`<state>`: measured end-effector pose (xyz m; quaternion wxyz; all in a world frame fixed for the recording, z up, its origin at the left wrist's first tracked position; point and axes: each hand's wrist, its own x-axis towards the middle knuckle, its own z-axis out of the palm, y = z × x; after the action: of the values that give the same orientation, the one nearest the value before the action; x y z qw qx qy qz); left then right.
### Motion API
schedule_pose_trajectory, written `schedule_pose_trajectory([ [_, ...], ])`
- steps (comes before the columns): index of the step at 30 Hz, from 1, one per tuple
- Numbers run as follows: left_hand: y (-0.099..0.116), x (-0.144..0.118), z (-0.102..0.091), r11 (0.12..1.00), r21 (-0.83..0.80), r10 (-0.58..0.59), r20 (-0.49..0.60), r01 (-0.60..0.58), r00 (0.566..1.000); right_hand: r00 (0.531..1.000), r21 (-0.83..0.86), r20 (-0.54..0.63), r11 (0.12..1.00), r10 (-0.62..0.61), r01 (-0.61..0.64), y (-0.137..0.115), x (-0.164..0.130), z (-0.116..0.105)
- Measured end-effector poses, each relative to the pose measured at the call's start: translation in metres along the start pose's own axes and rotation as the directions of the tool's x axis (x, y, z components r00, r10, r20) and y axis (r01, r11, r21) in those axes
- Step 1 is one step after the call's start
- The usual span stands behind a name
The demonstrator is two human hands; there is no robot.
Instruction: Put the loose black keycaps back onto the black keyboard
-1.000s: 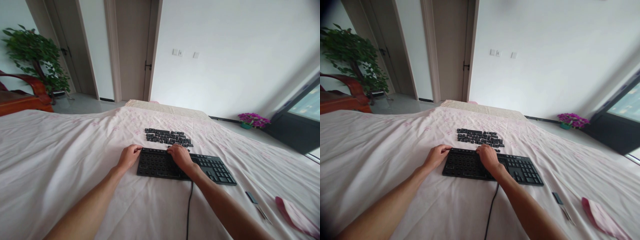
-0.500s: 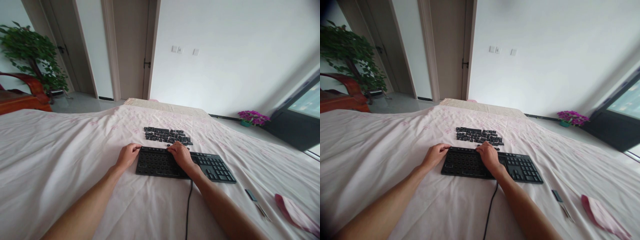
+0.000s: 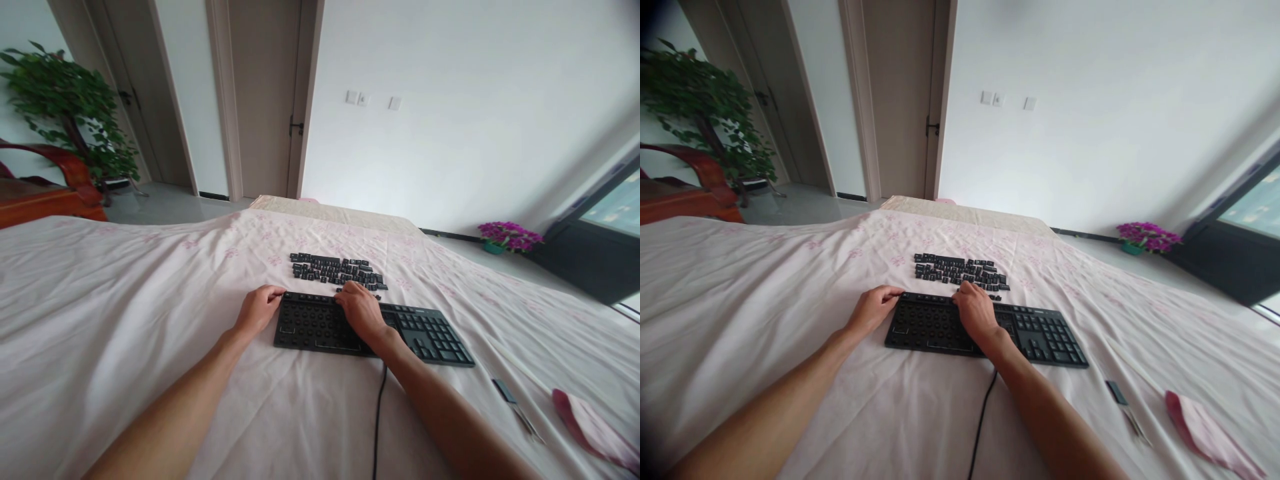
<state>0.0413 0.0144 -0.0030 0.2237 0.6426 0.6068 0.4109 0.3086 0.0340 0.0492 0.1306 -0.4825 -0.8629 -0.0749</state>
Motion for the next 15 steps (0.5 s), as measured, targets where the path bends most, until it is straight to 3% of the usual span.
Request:
schedule_pose_trajectory([
  [6, -0.002, 0.001, 0.001, 1.0, 0.0, -0.006, -0.007, 0.006, 1.0, 0.997, -0.089, 0.017, 0.993, -0.08, 0.081, -0.002, -0.003, 0.002],
  [15, -0.004, 0.001, 0.001, 1.0, -0.007, 0.008, -0.003, -0.008, 1.0, 0.984, 0.097, -0.007, 0.979, -0.18, 0.18, 0.018, 0.006, -0.001],
])
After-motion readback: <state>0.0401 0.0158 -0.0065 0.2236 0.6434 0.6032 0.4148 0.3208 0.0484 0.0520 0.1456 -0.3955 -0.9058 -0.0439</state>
